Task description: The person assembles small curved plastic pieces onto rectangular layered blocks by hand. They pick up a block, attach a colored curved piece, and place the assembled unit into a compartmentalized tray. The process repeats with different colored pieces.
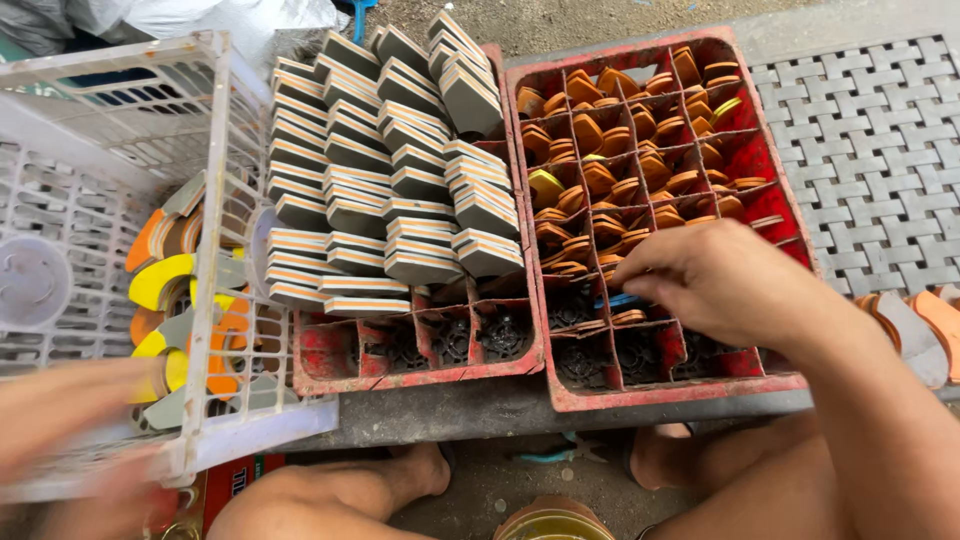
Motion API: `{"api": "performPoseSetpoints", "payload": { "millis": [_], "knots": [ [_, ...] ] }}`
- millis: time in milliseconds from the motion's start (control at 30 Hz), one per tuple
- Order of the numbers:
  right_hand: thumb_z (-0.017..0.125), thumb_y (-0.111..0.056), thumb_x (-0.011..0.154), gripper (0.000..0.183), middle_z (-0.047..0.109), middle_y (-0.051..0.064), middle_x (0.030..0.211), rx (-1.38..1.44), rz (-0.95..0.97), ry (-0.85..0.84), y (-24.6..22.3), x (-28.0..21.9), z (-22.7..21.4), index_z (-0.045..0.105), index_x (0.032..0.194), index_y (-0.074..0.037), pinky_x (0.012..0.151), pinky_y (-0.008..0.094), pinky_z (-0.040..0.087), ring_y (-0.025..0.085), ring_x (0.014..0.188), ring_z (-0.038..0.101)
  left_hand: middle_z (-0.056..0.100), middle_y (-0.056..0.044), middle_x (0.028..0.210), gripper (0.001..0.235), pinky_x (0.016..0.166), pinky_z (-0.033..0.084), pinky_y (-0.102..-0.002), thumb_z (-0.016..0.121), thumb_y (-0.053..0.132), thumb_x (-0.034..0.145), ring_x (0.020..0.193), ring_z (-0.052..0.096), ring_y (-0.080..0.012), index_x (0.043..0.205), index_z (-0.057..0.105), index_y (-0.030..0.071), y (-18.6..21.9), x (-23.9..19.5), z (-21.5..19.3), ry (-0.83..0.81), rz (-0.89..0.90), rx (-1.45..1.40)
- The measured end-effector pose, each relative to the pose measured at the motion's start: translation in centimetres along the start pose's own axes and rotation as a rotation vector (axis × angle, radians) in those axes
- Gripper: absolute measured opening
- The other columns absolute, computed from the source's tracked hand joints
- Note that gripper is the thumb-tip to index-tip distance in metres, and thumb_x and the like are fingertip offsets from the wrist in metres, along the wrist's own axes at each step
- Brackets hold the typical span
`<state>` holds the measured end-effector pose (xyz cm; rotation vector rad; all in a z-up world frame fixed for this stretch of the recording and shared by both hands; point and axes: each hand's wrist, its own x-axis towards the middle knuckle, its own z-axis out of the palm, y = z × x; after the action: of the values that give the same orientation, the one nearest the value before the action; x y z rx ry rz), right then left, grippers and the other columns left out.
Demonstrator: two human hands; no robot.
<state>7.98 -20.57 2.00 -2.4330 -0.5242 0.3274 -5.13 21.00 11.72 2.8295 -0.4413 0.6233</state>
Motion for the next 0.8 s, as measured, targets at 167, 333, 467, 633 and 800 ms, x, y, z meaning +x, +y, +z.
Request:
{"api": "performPoseSetpoints", "payload": {
  "millis": [167,333,467,633,800],
  "knots": [
    [0.077,-0.021,0.078,0.026,0.079,0.01,0.09,-0.075,0.018,-0.165,-0.8,1.1,1.9,0.079,0.103,-0.014,0.075,0.042,0.059,0.032,0.083,0.074,0.076,-0.008,0.089,0.021,0.061,0.055,-0.045,0.067,0.031,0.092,0.072,0.071,-0.0329,0.1,0.077,0.014,6.3,5.5,8.8,-0.333,-0.04,-0.096],
    [0.079,-0.034,0.083,0.027,0.078,0.012,0.088,-0.147,0.079,-0.196,-1.4,1.8,2.1,0.079,0.105,-0.017,0.074,0.043,0.059,0.034,0.079,0.074,0.075,-0.009,0.085,0.022,0.065,0.054,-0.05,0.069,0.037,0.091,0.077,0.071,-0.0352,0.092,0.075,0.017,2.8,3.1,11.6,-0.426,-0.329,0.012],
    [0.079,-0.039,0.084,0.029,0.079,0.011,0.089,-0.195,0.178,-0.139,-1.5,1.8,1.4,0.08,0.105,-0.019,0.074,0.043,0.059,0.034,0.08,0.074,0.075,-0.008,0.079,0.023,0.062,0.054,-0.05,0.071,0.036,0.085,0.072,0.072,-0.0345,0.09,0.072,0.013,2.8,3.8,9.6,-0.345,-0.482,-0.022],
    [0.079,-0.036,0.084,0.03,0.079,0.01,0.088,-0.175,0.26,-0.127,-1.9,2.2,1.4,0.079,0.109,-0.02,0.073,0.042,0.06,0.031,0.077,0.076,0.073,-0.012,0.08,0.026,0.061,0.054,-0.05,0.07,0.034,0.092,0.07,0.07,-0.0377,0.09,0.071,0.009,5.5,4.3,11.8,-0.171,-0.289,-0.15],
    [0.08,-0.034,0.083,0.029,0.08,0.009,0.089,-0.18,0.15,-0.082,-2.5,1.9,1.7,0.08,0.106,-0.017,0.072,0.04,0.059,0.031,0.078,0.075,0.073,-0.016,0.075,0.039,0.067,0.055,-0.055,0.071,0.05,0.086,0.074,0.07,-0.0409,0.084,0.072,0.011,3.5,3.9,11.3,-0.494,-0.604,0.062]
  ]
}}
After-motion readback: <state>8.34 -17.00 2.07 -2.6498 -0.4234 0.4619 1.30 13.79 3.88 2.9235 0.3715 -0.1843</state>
